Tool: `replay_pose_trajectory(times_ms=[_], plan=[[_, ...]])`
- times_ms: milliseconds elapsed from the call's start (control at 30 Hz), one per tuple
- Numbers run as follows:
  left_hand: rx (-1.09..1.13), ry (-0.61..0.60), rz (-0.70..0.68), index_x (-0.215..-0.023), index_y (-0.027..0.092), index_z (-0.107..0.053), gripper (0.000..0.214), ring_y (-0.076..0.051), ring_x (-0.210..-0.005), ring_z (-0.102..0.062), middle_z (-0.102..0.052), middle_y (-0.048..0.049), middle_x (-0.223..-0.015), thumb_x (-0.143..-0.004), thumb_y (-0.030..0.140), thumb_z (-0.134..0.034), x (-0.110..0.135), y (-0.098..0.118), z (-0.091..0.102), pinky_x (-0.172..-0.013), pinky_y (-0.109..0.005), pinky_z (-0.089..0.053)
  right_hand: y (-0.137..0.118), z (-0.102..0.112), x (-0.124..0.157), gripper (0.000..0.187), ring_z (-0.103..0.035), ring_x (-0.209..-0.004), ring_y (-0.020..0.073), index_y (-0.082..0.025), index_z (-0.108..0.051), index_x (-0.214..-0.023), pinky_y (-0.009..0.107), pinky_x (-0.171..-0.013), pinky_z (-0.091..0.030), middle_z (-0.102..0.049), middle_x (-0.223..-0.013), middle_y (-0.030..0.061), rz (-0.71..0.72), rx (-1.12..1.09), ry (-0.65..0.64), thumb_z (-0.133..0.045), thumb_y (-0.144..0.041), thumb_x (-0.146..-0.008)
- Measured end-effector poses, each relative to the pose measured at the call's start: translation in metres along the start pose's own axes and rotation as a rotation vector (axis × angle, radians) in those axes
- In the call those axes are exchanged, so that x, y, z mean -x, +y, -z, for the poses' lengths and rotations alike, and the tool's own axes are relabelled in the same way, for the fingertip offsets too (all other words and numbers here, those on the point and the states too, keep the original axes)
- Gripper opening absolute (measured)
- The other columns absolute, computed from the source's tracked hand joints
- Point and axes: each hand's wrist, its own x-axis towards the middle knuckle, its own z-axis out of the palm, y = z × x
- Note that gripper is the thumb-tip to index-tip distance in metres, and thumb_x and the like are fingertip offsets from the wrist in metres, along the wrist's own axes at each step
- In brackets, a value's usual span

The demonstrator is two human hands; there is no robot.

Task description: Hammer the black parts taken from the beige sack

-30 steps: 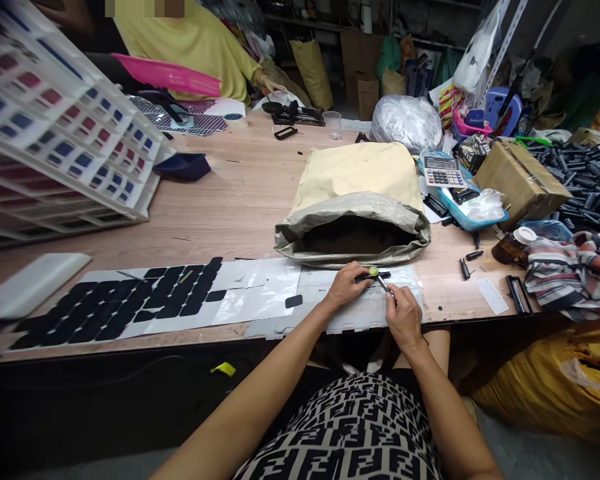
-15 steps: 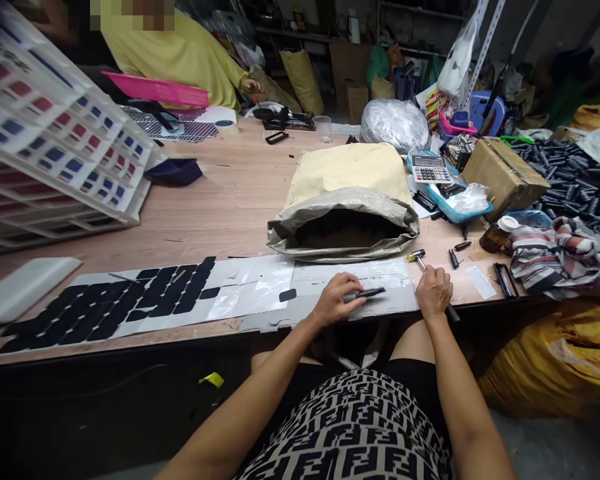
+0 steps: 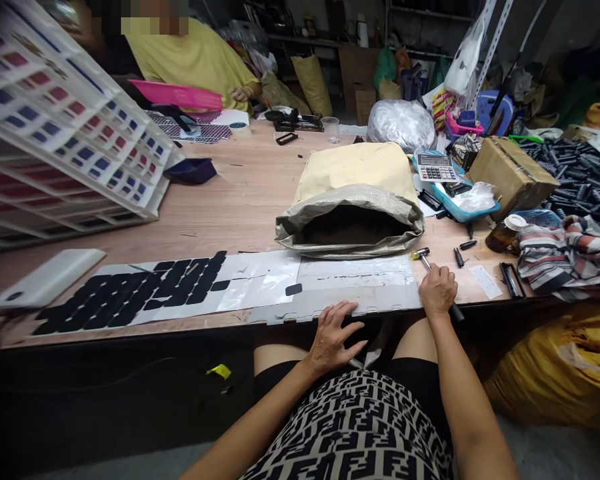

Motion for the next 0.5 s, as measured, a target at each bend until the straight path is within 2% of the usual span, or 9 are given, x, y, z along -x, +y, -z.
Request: replay_pose_trajectory(times_ms=[67,133,200,267,367,433,500], plan=[[0.069,0.064,0.017,-0.099,0.025,-0.072,0.021,-0.032,-0.118,-0.060,-0.067,-0.0114,-0.122,-0.083,0.038,-0.072,-0.019,-0.001,0.008,-0.102,-0.051,-0.045,0.000,-0.001,0.000,0.030,-0.047,-0.090,0.0250,-0.018,-0.067,-0.118,0.035,-0.070,-0.029,-0.059,-0.099,0.0117,-0.001,-0.002,0.001,-0.047,-0.023,-0.095],[0.147,0.139,0.073,-0.096,0.023,-0.070,0.015,-0.025,-0.101,-0.065,-0.072,-0.0086,-0.101,-0.088,0.034,-0.065,-0.051,-0.008,0.015,-0.093,-0.043,-0.050,-0.001,0.000,0.000,0.030,-0.046,-0.090,0.0251,-0.018,-0.067,-0.117,0.035,-0.070,-0.029,-0.059,-0.099,0.0118,0.001,-0.005,0.005,-0.048,-0.023,-0.095],[0.214,0.206,0.191,-0.095,0.021,-0.069,0.015,-0.023,-0.093,-0.065,-0.072,-0.0074,-0.094,-0.090,0.033,-0.061,-0.095,-0.023,0.018,-0.088,-0.039,-0.051,-0.001,0.001,0.000,0.030,-0.046,-0.090,0.0253,-0.017,-0.067,-0.116,0.035,-0.070,-0.029,-0.058,-0.098,0.0120,0.005,-0.009,0.006,-0.049,-0.022,-0.093],[0.271,0.241,0.371,-0.094,0.019,-0.068,0.019,-0.021,-0.087,-0.065,-0.072,-0.0065,-0.092,-0.091,0.036,-0.059,-0.145,-0.045,0.015,-0.083,-0.035,-0.051,-0.002,0.002,0.000,0.029,-0.046,-0.090,0.0254,-0.017,-0.067,-0.116,0.036,-0.070,-0.029,-0.058,-0.097,0.0120,0.006,-0.010,0.004,-0.049,-0.021,-0.093],[0.292,0.195,0.666,-0.094,0.017,-0.071,0.023,-0.024,-0.088,-0.068,-0.073,-0.0074,-0.090,-0.089,0.039,-0.063,-0.217,-0.079,0.004,-0.082,-0.033,-0.050,-0.002,0.002,0.001,0.029,-0.047,-0.090,0.0253,-0.017,-0.067,-0.116,0.036,-0.071,-0.030,-0.059,-0.097,0.0117,0.005,-0.011,0.001,-0.049,-0.021,-0.093],[0.233,0.120,0.737,-0.092,0.016,-0.072,0.025,-0.027,-0.097,-0.068,-0.073,-0.0104,-0.094,-0.092,0.038,-0.061,-0.255,-0.098,-0.006,-0.086,-0.035,-0.049,-0.003,0.002,0.001,0.029,-0.047,-0.090,0.0253,-0.017,-0.067,-0.116,0.036,-0.071,-0.030,-0.059,-0.097,0.0117,0.005,-0.018,0.004,-0.048,-0.021,-0.093],[0.153,0.029,0.744,-0.086,0.014,-0.071,0.026,-0.032,-0.103,-0.066,-0.072,-0.0137,-0.094,-0.093,0.036,-0.060,-0.282,-0.112,-0.015,-0.091,-0.038,-0.048,-0.003,0.002,0.001,0.029,-0.047,-0.090,0.0254,-0.017,-0.067,-0.116,0.036,-0.071,-0.030,-0.059,-0.097,0.0117,0.010,-0.026,0.009,-0.049,-0.021,-0.093]])
